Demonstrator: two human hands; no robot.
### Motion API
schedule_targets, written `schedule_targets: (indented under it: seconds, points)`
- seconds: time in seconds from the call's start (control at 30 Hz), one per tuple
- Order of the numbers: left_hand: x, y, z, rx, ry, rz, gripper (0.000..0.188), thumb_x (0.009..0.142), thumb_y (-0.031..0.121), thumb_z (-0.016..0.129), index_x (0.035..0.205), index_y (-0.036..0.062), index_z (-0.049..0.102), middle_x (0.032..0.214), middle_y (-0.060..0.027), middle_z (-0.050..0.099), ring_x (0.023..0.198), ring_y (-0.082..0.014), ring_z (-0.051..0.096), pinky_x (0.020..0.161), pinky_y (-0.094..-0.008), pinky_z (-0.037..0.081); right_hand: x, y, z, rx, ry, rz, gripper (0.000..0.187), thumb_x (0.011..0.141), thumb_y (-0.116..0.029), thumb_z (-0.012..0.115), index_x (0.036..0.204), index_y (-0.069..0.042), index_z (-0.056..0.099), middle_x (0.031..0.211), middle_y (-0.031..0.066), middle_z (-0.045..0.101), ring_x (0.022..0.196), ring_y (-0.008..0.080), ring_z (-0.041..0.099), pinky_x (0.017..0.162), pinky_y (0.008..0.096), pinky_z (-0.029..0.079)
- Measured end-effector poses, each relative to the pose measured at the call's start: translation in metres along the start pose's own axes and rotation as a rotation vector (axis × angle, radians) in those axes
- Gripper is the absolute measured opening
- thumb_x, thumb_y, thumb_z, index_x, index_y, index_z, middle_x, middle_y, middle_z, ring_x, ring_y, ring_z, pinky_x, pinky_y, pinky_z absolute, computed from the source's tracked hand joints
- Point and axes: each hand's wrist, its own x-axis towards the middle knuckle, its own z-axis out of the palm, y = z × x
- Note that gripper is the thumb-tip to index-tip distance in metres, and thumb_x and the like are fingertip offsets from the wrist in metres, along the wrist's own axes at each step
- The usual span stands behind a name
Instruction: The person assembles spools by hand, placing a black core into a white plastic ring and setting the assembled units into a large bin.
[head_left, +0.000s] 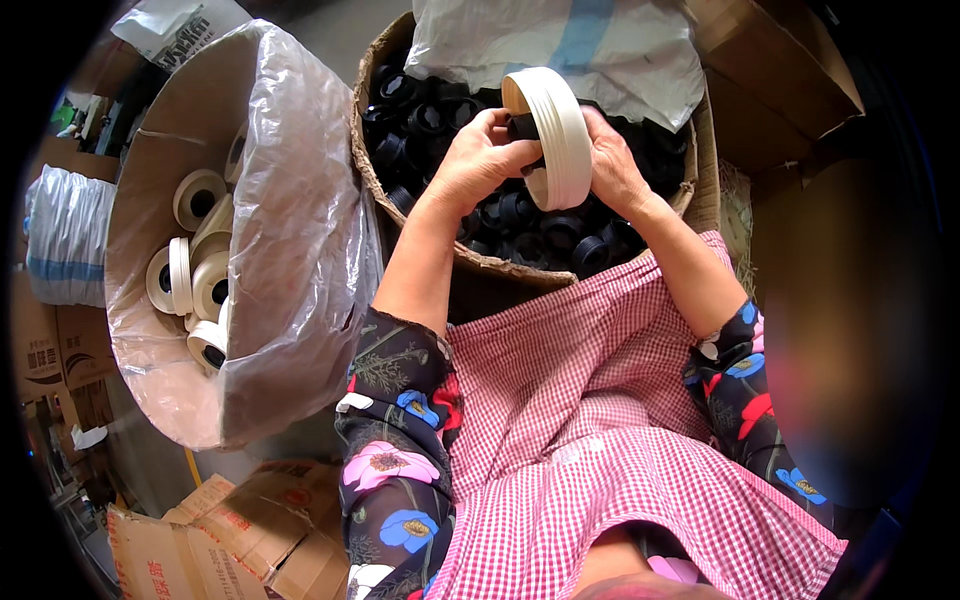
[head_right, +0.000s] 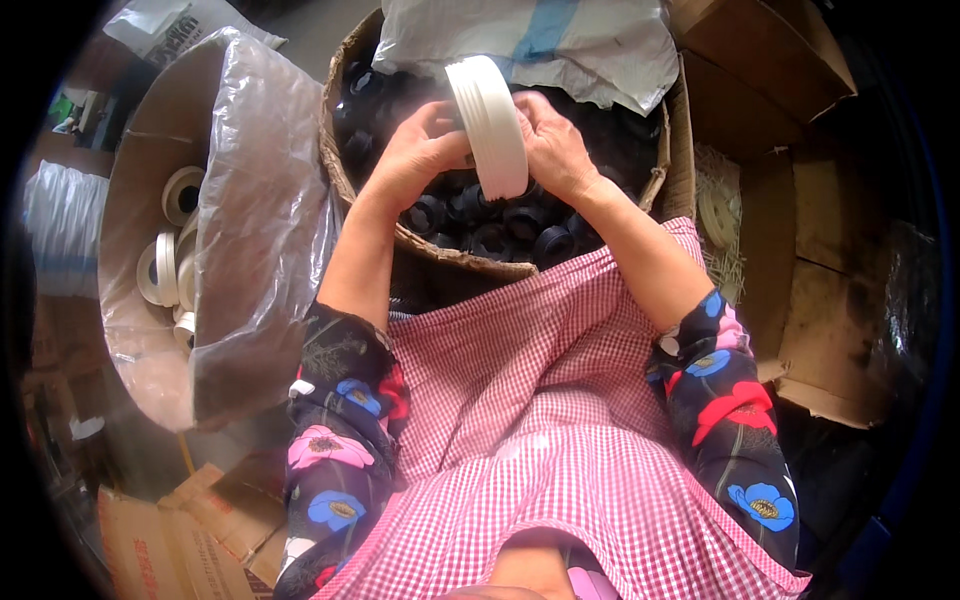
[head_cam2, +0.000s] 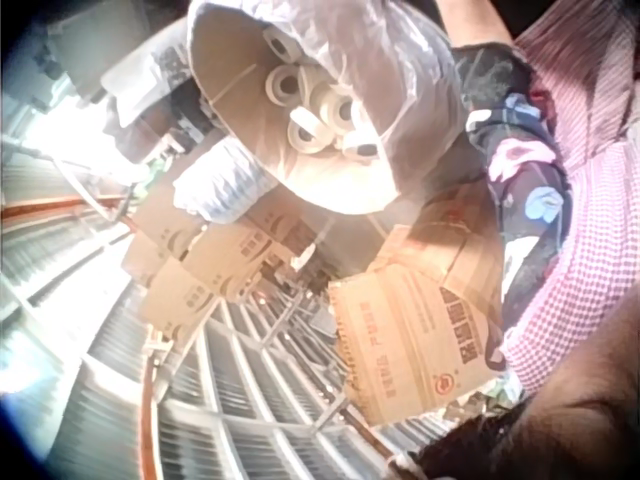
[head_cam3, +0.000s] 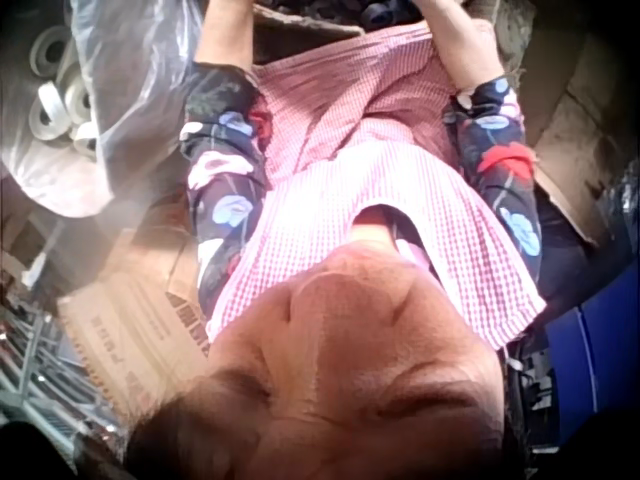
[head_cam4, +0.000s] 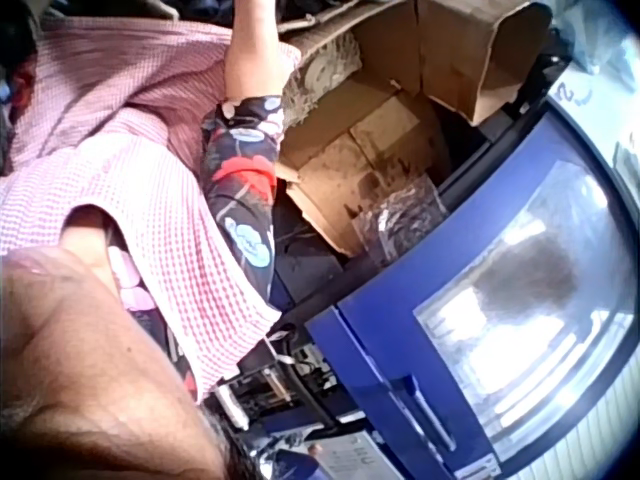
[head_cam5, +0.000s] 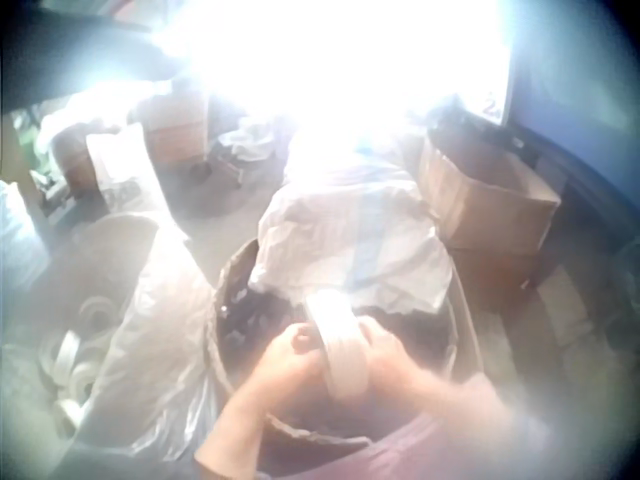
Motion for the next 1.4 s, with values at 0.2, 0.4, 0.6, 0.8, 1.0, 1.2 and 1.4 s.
schedule_targets:
  seconds: [0.2,0.4,0.6,0.8,1.0,1.2,1.4]
  points:
    - [-0.005,-0.003,0.002,0.041,0.000,0.007,0.072,0.068,0.020,0.077,0.126,-0.0052,0.042,0.104,-0.0130,0.060,0.093,-0.0185,0.060,0.081,-0.0308,0.050,0.009,-0.010,-0.007,0.486,-0.228,0.281,0.035,0.090,-0.027,0.052,0.113,0.000,0.055,0.099,0.0046,0.061,0.086,0.0078,0.056,0.071,0.0221,0.047]
    - [-0.002,-0.008,-0.001,0.046,0.008,0.069,0.073,0.069,0.017,0.078,0.128,-0.0040,0.041,0.107,-0.0127,0.059,0.097,-0.0193,0.059,0.088,-0.0306,0.046,0.018,0.000,-0.027,0.304,-0.615,0.696,0.028,0.089,-0.026,0.051,0.074,-0.005,0.061,0.052,-0.0003,0.047,0.039,0.0058,0.038,0.036,0.0200,0.026]
    - [0.000,-0.006,0.009,0.155,0.024,0.112,0.077,0.065,0.014,0.079,0.128,-0.0017,0.038,0.111,-0.0141,0.057,0.101,-0.0198,0.057,0.090,-0.0326,0.045,0.026,0.015,-0.019,0.492,-0.065,0.622,0.033,0.093,-0.032,0.050,0.073,-0.007,0.055,0.052,-0.0020,0.043,0.039,0.0064,0.032,0.036,0.0225,0.023]
    - [-0.003,-0.012,-0.002,0.223,0.149,0.166,0.070,0.063,0.014,0.076,0.122,-0.0041,0.043,0.107,-0.0144,0.057,0.096,-0.0199,0.058,0.083,-0.0299,0.048,0.025,0.004,-0.009,0.455,-0.086,0.579,0.033,0.095,-0.034,0.047,0.078,-0.007,0.056,0.058,-0.0051,0.043,0.043,0.0043,0.035,0.038,0.0195,0.025]
    - [-0.023,0.063,-0.032,-1.293,-0.284,0.653,0.062,0.085,0.048,0.058,0.125,0.0030,0.045,0.118,-0.0150,0.056,0.109,-0.0271,0.055,0.094,-0.0447,0.044,0.020,0.001,-0.012,0.351,-0.100,0.565,0.038,0.094,-0.039,0.046,0.083,-0.004,0.056,0.059,-0.0024,0.047,0.046,0.0049,0.040,0.042,0.0190,0.031]
    - [-0.063,0.084,0.030,-0.979,-0.960,0.717,0.048,0.090,0.040,0.048,0.112,-0.0026,0.053,0.111,-0.0205,0.057,0.099,-0.0316,0.056,0.082,-0.0414,0.049,0.014,0.003,0.020,0.251,-0.240,0.475,0.039,0.094,-0.039,0.047,0.082,-0.004,0.057,0.059,-0.0012,0.050,0.050,0.0056,0.044,0.045,0.0207,0.035]
    - [-0.158,0.137,0.108,-1.336,-1.384,0.290,0.023,0.088,0.015,0.057,0.099,-0.0055,0.059,0.091,-0.0120,0.064,0.080,-0.0161,0.062,0.072,-0.0255,0.049,0.005,-0.011,0.043,0.171,-0.338,0.284,0.038,0.094,-0.035,0.049,0.079,-0.002,0.057,0.058,0.0005,0.051,0.053,0.0072,0.047,0.050,0.0219,0.040]
